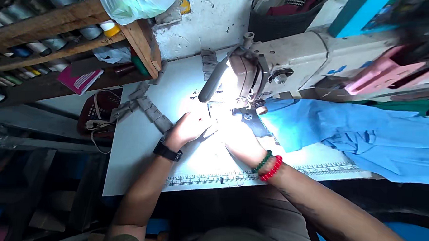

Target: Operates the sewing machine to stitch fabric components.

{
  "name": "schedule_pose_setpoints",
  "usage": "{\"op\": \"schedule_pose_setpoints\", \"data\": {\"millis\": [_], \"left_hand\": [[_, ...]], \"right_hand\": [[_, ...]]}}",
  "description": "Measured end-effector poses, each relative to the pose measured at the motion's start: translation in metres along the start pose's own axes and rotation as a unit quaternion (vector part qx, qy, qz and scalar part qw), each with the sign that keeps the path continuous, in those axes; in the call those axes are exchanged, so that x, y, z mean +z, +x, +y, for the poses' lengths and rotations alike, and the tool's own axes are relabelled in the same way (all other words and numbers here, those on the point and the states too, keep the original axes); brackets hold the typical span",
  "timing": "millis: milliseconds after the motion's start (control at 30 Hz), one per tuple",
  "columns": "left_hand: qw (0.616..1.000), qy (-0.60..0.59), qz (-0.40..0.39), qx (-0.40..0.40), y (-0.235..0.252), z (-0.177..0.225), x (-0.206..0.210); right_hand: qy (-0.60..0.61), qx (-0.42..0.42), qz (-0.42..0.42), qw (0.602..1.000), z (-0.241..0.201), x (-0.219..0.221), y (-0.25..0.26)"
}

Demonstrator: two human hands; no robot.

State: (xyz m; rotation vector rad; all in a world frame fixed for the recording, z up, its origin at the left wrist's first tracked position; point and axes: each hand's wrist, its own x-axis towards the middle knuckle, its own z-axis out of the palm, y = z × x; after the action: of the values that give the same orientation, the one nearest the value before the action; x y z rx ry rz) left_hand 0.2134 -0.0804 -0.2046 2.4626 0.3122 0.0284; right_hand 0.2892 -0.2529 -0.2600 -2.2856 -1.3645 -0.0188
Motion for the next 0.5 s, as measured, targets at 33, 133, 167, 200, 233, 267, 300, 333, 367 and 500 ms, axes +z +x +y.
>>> {"op": "schedule_pose_setpoints", "data": {"millis": [33,133,167,200,233,267,300,333,367,500], "left_hand": [[1.0,-0.001,0.003,0.004,-0.002,-0.001,0.001],[1.0,-0.002,0.016,0.009,-0.005,-0.01,-0.001],[1.0,-0.009,0.021,0.016,-0.005,-0.016,-0.002],[0.999,-0.026,0.028,0.029,-0.004,-0.021,-0.002],[0.997,-0.05,0.032,0.044,-0.004,-0.024,-0.001],[0.995,-0.072,0.032,0.058,-0.005,-0.023,0.002],[0.993,-0.086,0.03,0.071,-0.004,-0.021,0.006],[0.991,-0.1,0.027,0.081,-0.003,-0.017,0.011],[0.989,-0.112,0.028,0.09,-0.003,-0.012,0.015],[0.987,-0.101,0.057,0.11,-0.002,-0.004,0.021]], "right_hand": [[0.012,0.004,-0.003,1.0,-0.002,0.002,0.006],[0.043,0.03,-0.004,0.999,0.0,0.003,0.008],[0.067,0.034,0.011,0.997,0.005,0.004,0.006],[0.118,0.048,0.016,0.992,0.008,0.001,0.003],[0.173,0.063,0.01,0.983,0.011,-0.004,0.001],[0.229,0.074,-0.002,0.97,0.013,-0.009,-0.001],[0.267,0.073,-0.015,0.961,0.014,-0.013,-0.002],[0.291,0.069,-0.017,0.954,0.017,-0.014,-0.005],[0.304,0.064,-0.008,0.95,0.02,-0.014,-0.008],[0.295,0.107,0.024,0.949,0.036,-0.025,-0.018]]}}
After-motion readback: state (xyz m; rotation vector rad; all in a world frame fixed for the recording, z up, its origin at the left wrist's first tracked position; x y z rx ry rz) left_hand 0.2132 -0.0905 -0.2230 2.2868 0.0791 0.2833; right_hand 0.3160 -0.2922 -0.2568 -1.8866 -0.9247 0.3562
